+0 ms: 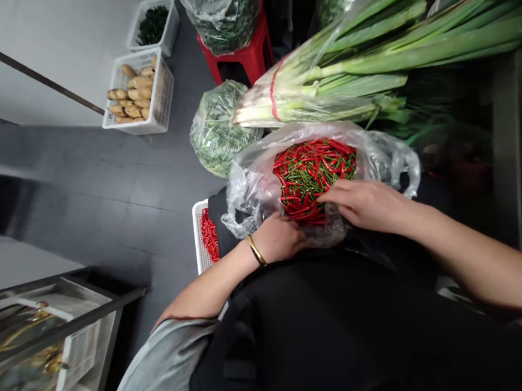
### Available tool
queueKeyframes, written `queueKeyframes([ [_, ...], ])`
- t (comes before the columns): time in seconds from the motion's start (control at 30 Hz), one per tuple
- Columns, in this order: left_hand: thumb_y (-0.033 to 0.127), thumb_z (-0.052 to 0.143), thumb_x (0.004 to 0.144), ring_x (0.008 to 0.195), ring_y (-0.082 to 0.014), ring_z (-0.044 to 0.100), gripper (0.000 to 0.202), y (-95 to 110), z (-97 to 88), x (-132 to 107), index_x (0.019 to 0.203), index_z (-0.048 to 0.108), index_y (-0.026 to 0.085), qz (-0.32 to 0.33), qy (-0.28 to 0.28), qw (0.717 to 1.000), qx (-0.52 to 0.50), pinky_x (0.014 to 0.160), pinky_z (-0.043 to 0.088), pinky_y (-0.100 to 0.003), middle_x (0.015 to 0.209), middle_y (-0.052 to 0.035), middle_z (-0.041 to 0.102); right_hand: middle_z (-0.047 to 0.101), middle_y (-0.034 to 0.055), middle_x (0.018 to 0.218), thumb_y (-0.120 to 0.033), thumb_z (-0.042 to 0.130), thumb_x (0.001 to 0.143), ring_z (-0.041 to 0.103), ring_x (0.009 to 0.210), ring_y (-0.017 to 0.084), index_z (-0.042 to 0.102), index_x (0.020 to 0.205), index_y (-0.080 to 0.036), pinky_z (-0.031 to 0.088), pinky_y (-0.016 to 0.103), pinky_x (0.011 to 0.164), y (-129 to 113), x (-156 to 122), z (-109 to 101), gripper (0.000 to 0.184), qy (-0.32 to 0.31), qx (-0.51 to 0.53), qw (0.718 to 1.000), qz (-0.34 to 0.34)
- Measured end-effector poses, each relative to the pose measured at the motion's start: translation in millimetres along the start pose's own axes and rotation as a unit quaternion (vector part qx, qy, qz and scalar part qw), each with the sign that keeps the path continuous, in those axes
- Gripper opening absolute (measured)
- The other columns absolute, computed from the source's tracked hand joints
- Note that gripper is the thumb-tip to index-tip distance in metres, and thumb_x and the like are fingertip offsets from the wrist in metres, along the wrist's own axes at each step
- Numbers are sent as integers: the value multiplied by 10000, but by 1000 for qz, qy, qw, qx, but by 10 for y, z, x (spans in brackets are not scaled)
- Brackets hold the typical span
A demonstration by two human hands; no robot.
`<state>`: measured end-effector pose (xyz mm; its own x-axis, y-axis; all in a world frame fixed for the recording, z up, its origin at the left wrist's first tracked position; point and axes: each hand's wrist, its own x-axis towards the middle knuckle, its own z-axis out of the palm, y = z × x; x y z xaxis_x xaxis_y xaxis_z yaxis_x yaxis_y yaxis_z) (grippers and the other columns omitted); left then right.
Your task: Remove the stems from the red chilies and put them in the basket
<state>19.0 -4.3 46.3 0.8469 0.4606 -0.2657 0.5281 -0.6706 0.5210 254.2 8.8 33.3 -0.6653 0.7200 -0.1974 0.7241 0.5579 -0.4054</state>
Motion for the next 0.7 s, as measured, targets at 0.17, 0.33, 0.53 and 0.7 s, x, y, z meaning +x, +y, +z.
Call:
queueKeyframes([
  [0.17,357,492,910,724,-184,650,309,-71,113,-104,783,722,194,-44,-99,992,66,651,441,-280,801,-82,707,517,165,1392,-189,464,889,452,1265,335,530,1345,-179,333,504,1031,-220,464,523,461,19,-143,981,-129],
  [0.33,368,458,928,629,-159,619,326,39,-148,-279,792,714,216,-10,-95,994,46,540,360,-255,728,-61,709,483,144,1435,-213,442,913,404,1304,375,585,1287,-210,300,587,1014,-341,726,1076,400,-22,-238,964,-112],
  [0.53,209,522,875,608,-148,606,220,74,-142,-375,744,699,197,48,-152,987,-13,510,315,-260,696,-45,704,505,190,1357,-188,365,930,579,1030,305,600,1258,-225,449,390,748,-286,874,898,405,-35,-196,979,-42],
  [0.7,160,519,873,629,-122,595,226,-35,-115,-338,708,672,176,92,-192,973,-94,561,373,-219,708,-40,700,611,126,1214,-300,525,842,620,932,268,513,1366,-271,471,355,747,293,851,343,525,6,-88,992,88],
])
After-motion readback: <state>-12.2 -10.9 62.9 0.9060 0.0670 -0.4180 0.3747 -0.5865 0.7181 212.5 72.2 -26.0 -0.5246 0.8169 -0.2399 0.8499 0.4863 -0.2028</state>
